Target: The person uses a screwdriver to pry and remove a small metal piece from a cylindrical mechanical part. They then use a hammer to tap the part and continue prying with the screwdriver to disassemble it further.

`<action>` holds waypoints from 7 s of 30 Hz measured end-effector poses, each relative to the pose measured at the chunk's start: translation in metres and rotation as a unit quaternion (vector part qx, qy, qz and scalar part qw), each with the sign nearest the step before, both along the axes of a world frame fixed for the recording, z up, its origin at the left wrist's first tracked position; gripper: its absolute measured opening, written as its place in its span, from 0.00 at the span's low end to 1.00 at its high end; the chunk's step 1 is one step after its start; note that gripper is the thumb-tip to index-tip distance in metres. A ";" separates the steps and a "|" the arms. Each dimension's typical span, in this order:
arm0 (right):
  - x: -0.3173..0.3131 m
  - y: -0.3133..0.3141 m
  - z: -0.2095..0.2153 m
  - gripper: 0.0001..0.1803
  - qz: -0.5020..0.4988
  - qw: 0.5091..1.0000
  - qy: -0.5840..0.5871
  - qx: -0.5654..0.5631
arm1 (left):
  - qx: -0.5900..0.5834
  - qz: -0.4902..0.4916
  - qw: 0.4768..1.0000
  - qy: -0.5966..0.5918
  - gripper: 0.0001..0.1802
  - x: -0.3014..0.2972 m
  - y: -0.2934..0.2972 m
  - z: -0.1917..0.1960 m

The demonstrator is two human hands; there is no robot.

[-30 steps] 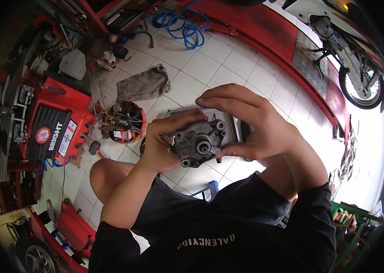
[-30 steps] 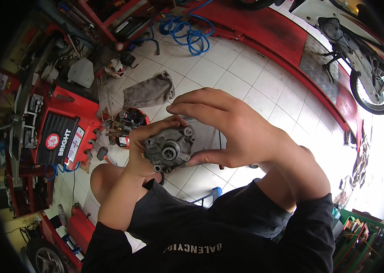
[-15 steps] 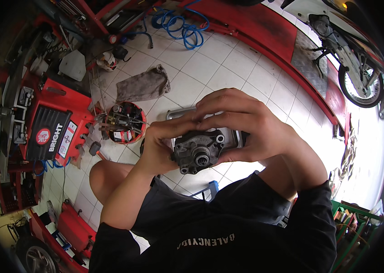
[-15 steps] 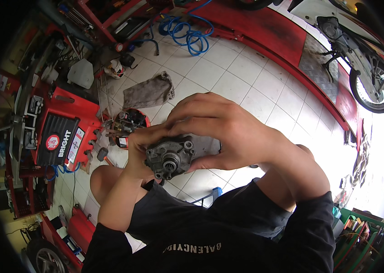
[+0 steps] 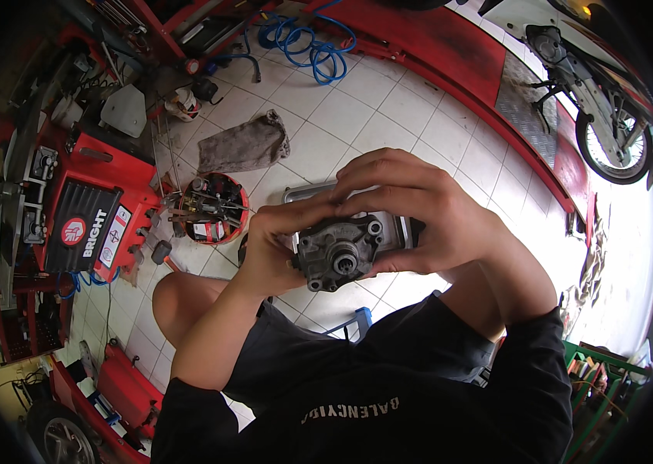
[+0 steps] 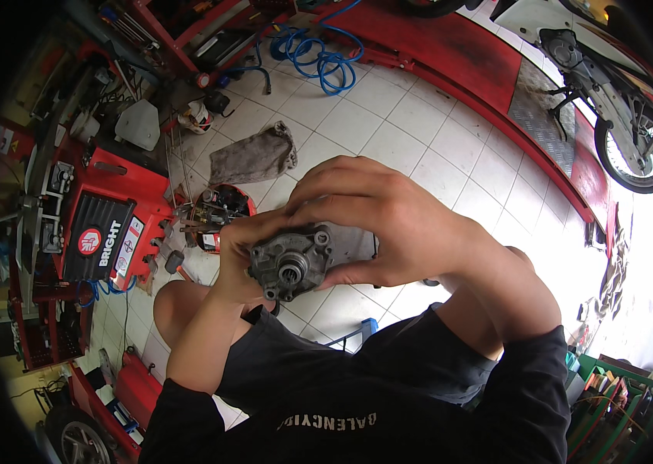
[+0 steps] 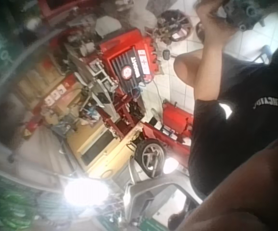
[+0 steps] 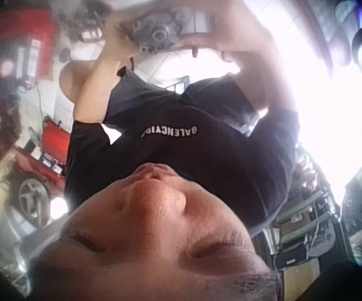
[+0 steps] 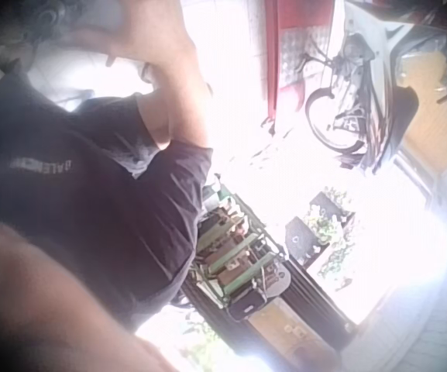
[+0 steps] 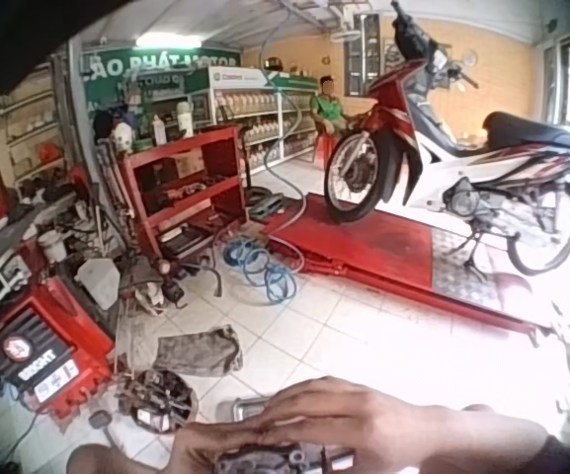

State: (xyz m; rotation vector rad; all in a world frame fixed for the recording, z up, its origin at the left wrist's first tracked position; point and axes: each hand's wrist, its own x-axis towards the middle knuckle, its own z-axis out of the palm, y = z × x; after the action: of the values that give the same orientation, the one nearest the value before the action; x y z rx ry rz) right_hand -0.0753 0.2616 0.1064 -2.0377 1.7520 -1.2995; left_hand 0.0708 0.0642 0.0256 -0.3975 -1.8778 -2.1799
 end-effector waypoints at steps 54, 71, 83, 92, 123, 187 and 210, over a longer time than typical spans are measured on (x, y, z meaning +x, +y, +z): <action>0.005 -0.011 -0.064 0.17 -0.152 0.966 -0.150 0.143 | 0.153 -0.103 0.916 -0.356 0.45 -0.005 -0.034 0.026; 0.025 -0.020 -0.058 0.15 -0.014 0.717 -0.686 0.124 | 0.150 0.038 0.982 -0.110 0.43 -0.008 0.012 -0.010; 0.058 -0.057 -0.077 0.17 -0.048 0.699 -0.694 0.163 | 0.524 0.059 0.814 -0.245 0.29 -0.031 -0.003 -0.006; 0.060 -0.067 -0.088 0.19 -0.054 0.755 -0.625 0.191 | 0.535 0.079 0.816 -0.206 0.21 -0.023 -0.009 -0.020; 0.094 -0.055 -0.507 0.14 -0.253 0.824 -0.005 0.507 | 0.550 0.113 0.809 -0.173 0.22 0.018 -0.081 -0.007; 0.041 -0.054 -0.071 0.16 -0.188 0.971 -0.139 -0.044 | 0.534 0.049 0.825 -0.177 0.25 -0.034 -0.009 -0.026; 0.041 -0.053 -0.066 0.16 -0.192 0.972 -0.132 -0.036 | 0.482 0.083 0.857 -0.159 0.23 -0.032 -0.008 -0.023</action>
State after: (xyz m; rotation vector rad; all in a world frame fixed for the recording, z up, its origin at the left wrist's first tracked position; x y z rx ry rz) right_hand -0.0340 0.2082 0.0399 -1.5112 2.0565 -1.6707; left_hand 0.0390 0.0565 0.0022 0.3266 -0.6437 -2.7955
